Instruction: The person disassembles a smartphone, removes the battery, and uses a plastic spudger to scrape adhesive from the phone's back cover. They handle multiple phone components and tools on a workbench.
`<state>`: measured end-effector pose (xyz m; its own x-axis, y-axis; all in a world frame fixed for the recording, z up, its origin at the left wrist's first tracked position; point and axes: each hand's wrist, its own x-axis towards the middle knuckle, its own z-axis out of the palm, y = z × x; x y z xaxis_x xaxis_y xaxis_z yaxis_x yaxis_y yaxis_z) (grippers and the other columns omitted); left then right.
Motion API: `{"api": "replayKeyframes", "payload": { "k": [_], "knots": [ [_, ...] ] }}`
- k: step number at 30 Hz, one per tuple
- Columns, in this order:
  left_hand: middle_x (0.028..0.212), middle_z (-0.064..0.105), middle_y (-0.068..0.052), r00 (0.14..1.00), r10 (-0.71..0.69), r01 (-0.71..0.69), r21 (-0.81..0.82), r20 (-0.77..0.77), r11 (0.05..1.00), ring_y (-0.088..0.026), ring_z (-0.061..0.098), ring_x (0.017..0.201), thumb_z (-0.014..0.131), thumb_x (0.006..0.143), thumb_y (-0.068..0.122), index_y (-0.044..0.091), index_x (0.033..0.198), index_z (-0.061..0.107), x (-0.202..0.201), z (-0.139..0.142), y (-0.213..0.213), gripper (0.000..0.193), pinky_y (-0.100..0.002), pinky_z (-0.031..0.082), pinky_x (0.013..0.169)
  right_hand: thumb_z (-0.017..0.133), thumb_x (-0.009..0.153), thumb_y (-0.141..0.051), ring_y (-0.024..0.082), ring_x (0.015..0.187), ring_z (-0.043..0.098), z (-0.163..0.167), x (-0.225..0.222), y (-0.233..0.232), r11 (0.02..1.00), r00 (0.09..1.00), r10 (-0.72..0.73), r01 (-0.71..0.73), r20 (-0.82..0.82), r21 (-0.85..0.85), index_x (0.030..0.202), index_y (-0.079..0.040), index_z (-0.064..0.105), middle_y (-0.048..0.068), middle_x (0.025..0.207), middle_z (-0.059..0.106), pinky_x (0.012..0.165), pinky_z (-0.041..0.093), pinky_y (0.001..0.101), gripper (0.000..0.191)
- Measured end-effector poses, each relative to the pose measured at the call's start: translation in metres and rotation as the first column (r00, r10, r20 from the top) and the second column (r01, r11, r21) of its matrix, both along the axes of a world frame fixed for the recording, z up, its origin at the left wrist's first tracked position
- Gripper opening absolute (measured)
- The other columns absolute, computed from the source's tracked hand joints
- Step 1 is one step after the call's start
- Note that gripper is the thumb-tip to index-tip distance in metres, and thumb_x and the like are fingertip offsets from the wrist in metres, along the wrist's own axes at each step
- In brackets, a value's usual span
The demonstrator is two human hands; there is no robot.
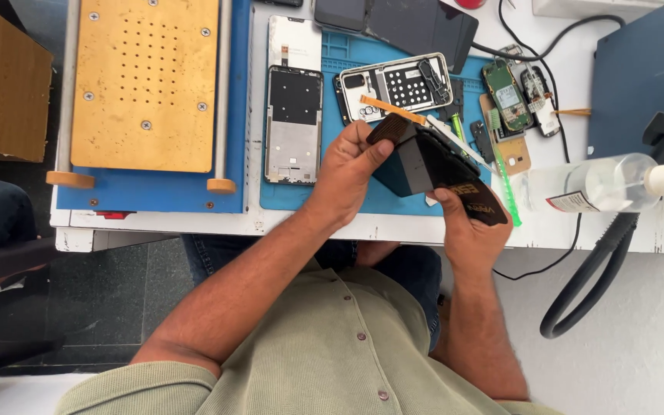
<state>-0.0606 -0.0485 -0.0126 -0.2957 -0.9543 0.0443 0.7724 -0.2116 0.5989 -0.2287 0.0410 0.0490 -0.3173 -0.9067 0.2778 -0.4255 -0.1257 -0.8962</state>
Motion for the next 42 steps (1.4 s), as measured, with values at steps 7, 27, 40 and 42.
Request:
{"api": "replayKeyframes", "payload": {
  "k": [7,27,40,42],
  "knots": [
    [0.086,0.061,0.006,1.0,0.007,-0.007,-0.006,0.027,1.0,-0.004,0.051,0.085,0.073,0.1,0.025,0.015,0.093,0.057,0.005,-0.007,0.007,0.02,-0.023,0.046,0.085,0.085,0.095,-0.011,0.009,0.077,0.064,0.015,0.004,0.004,0.998,0.992,-0.003,0.012,-0.128,0.067,0.102,0.003,0.078,0.006,0.087,0.076,0.069,0.049,0.0223,0.018],
    [0.083,0.07,0.001,0.996,-0.037,0.037,-0.005,0.081,0.999,-0.008,0.063,0.084,0.076,0.096,0.021,0.014,0.09,0.062,0.004,0.003,0.004,0.016,-0.028,0.054,0.087,0.081,0.098,-0.016,0.012,0.092,0.071,-0.057,0.002,0.008,0.993,0.997,-0.042,0.048,0.061,-0.107,0.111,0.003,0.072,0.007,0.101,0.076,0.083,0.057,0.0248,0.025],
    [0.087,0.061,0.004,0.997,0.082,-0.082,0.021,-0.001,0.996,-0.005,0.052,0.089,0.068,0.105,0.018,0.015,0.09,0.053,-0.002,-0.015,0.011,0.021,-0.025,0.045,0.09,0.084,0.094,-0.015,0.013,0.082,0.074,-0.003,-0.004,-0.002,0.993,0.99,0.024,-0.008,-0.142,0.115,0.103,0.0,0.078,0.006,0.09,0.079,0.074,0.057,0.026,0.018],
    [0.087,0.062,0.004,0.996,0.084,-0.085,0.023,0.039,0.996,-0.005,0.052,0.088,0.067,0.103,0.017,0.016,0.09,0.053,-0.002,-0.015,0.01,0.019,-0.025,0.046,0.09,0.084,0.094,-0.014,0.014,0.083,0.074,-0.003,-0.005,-0.003,0.991,0.993,0.032,-0.017,-0.11,0.136,0.104,0.0,0.078,0.007,0.091,0.079,0.075,0.057,0.0262,0.018]
  ]
}}
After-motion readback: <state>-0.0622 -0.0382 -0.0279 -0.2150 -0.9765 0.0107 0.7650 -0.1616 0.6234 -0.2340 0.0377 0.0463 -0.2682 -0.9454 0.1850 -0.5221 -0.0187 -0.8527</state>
